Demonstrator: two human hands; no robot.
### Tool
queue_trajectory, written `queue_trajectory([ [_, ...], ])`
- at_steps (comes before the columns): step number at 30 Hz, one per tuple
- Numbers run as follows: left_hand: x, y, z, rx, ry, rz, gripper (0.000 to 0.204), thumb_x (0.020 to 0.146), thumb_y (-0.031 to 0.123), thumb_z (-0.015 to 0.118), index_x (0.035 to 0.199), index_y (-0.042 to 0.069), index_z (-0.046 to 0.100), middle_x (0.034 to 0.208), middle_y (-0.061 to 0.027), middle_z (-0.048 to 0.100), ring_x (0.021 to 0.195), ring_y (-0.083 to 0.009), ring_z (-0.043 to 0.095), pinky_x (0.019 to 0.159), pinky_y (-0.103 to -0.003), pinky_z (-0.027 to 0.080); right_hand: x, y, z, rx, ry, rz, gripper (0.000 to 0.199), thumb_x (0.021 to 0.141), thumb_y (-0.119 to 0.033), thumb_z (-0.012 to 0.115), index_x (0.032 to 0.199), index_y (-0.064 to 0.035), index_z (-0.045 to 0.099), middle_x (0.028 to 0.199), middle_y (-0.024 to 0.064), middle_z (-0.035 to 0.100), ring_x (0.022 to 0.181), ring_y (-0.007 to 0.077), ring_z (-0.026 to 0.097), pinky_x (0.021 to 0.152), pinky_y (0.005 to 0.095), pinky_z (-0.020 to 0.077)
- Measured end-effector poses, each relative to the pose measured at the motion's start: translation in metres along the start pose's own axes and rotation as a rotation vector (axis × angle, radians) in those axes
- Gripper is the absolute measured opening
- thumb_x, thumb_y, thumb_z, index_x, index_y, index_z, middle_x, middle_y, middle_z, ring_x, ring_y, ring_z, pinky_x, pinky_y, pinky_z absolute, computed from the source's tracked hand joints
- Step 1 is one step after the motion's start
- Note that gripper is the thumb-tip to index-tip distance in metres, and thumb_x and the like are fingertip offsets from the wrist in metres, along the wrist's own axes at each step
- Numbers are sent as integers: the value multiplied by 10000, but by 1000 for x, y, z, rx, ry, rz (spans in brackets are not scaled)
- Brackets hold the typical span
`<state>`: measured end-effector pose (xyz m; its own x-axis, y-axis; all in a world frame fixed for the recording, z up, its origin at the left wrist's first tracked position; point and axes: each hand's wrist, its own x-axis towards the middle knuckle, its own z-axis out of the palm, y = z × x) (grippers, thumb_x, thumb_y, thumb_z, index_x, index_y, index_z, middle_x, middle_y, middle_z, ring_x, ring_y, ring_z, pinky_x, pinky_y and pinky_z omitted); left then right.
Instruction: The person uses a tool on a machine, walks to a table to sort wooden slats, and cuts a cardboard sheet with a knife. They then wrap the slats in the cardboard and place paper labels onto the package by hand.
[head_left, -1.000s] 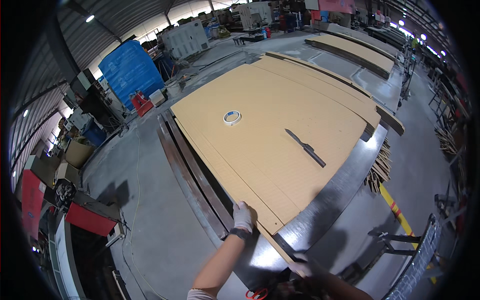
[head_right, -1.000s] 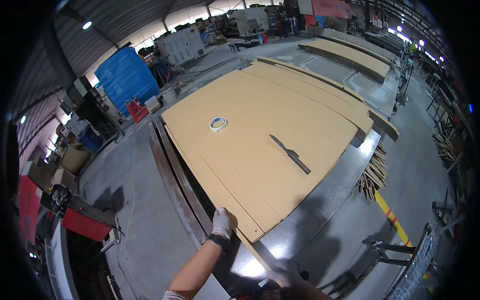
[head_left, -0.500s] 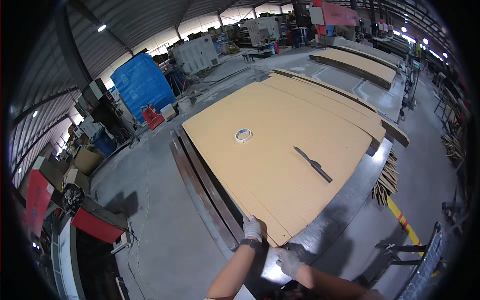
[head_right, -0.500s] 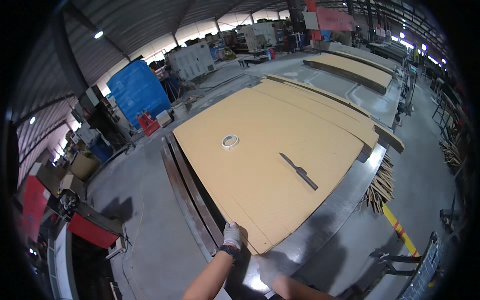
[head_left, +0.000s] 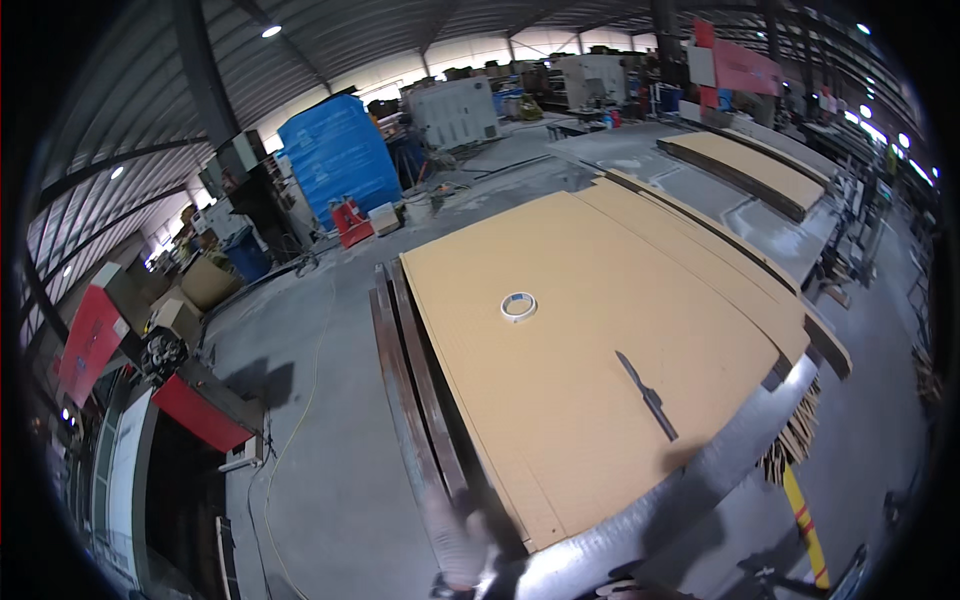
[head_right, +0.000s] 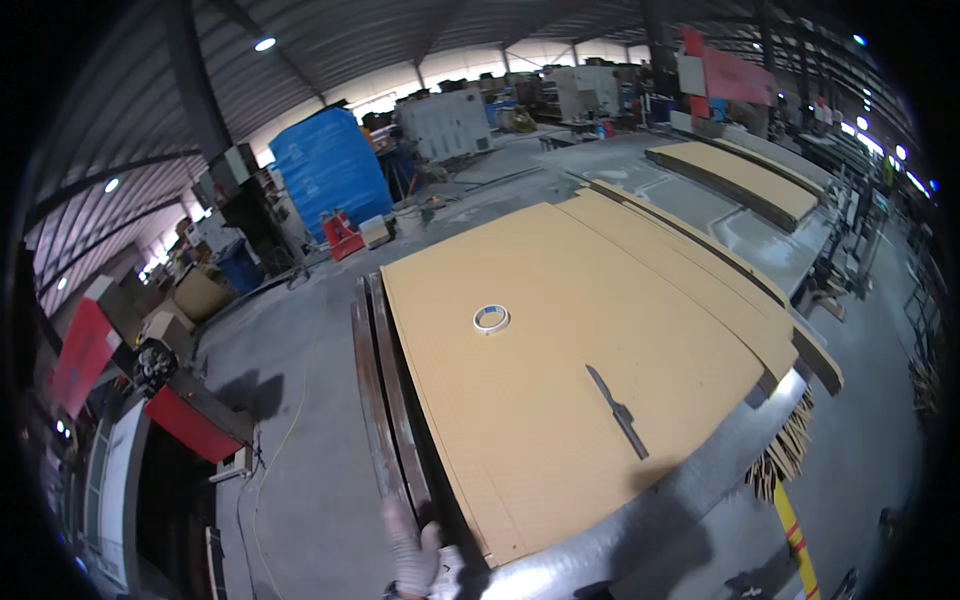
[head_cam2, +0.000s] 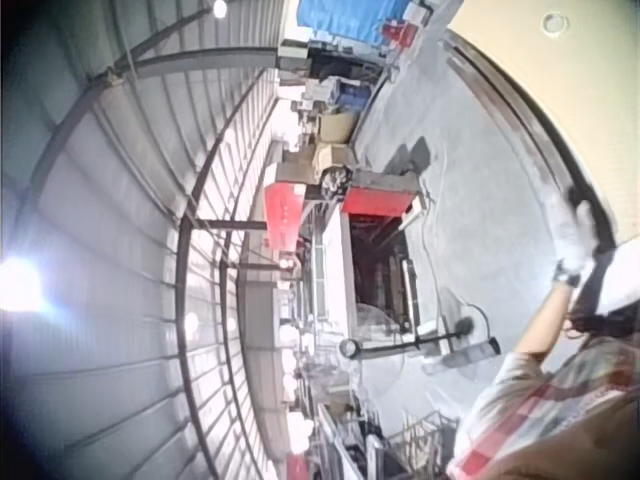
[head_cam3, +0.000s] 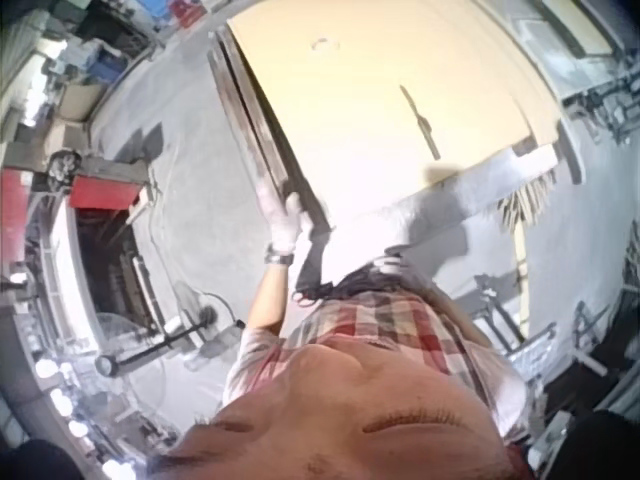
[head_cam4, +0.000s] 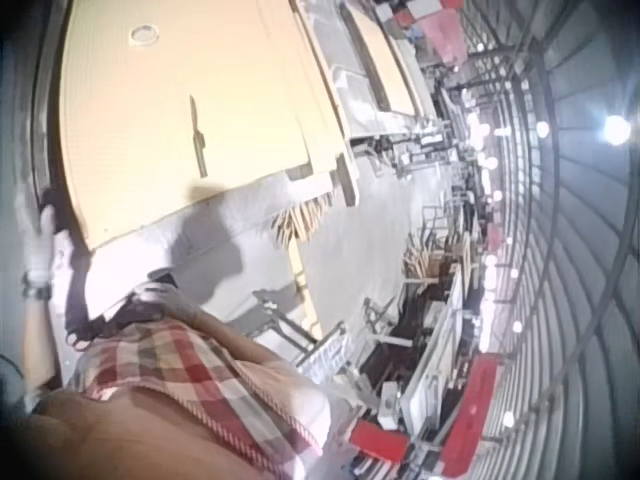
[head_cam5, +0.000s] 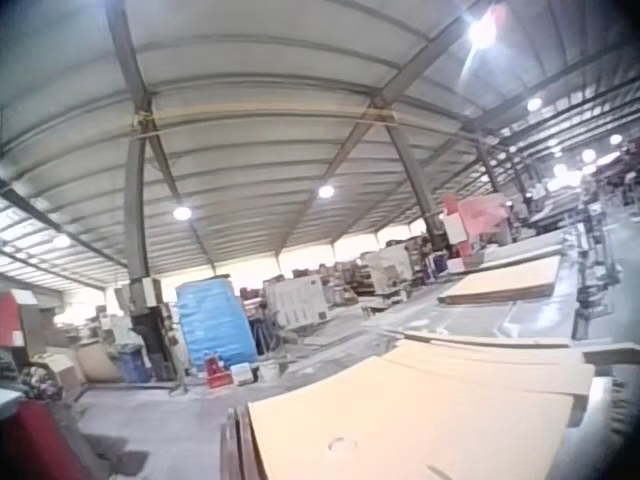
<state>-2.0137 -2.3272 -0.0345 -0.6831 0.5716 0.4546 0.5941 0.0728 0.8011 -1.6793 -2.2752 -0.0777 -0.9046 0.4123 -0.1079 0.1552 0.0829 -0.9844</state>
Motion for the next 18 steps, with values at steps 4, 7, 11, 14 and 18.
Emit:
queue_trajectory([
  [4, -63, -123, -52, 235, -479, -347, 674, 723, 245, 700, 1197, 5, 285, 1071, -251, 534, 941, -389, 588, 767, -427, 480, 27, 10, -68, 185, -263, 39, 479, 791, -247, 624, 1188, -2, 515, 1189, 185, 534, 1158, 300, 485, 978, 396, 397],
  [7, -36, -64, -33, 411, -676, -532, 595, 789, 318, 637, 1189, 31, 304, 964, -285, 591, 857, -464, 593, 748, -487, 474, 102, -27, -95, 23, -313, 16, 452, 858, -288, 566, 1200, 4, 517, 1201, 164, 547, 1137, 260, 514, 972, 356, 403],
  [11, -56, -94, 9, 473, -178, -466, 389, 841, 355, 541, 1072, 59, 437, 833, -285, 602, 797, -465, 590, 686, -527, 458, 183, -78, -50, -199, -274, -245, 286, 907, -237, 482, 1045, -3, 574, 915, 47, 598, 932, 180, 561, 874, 283, 432],
  [14, -82, -99, -10, 770, -263, -503, 478, 847, 298, 546, 1252, 71, 432, 957, -216, 630, 804, -361, 639, 655, -467, 493, 224, -93, -3, 113, -241, -47, 312, 883, -306, 519, 886, 5, 530, 818, 62, 531, 813, 159, 504, 769, 288, 419],
  [18, -81, 119, -94, 404, 6, -402, 333, 876, 43, 567, 1194, -39, 509, 1010, -133, 641, 771, -182, 606, 700, -316, 499, 298, -88, 82, 574, -42, 364, 765, 868, -552, 474, 1339, 40, 361, 1332, 203, 439, 1239, 223, 416, 1022, 327, 318],
])
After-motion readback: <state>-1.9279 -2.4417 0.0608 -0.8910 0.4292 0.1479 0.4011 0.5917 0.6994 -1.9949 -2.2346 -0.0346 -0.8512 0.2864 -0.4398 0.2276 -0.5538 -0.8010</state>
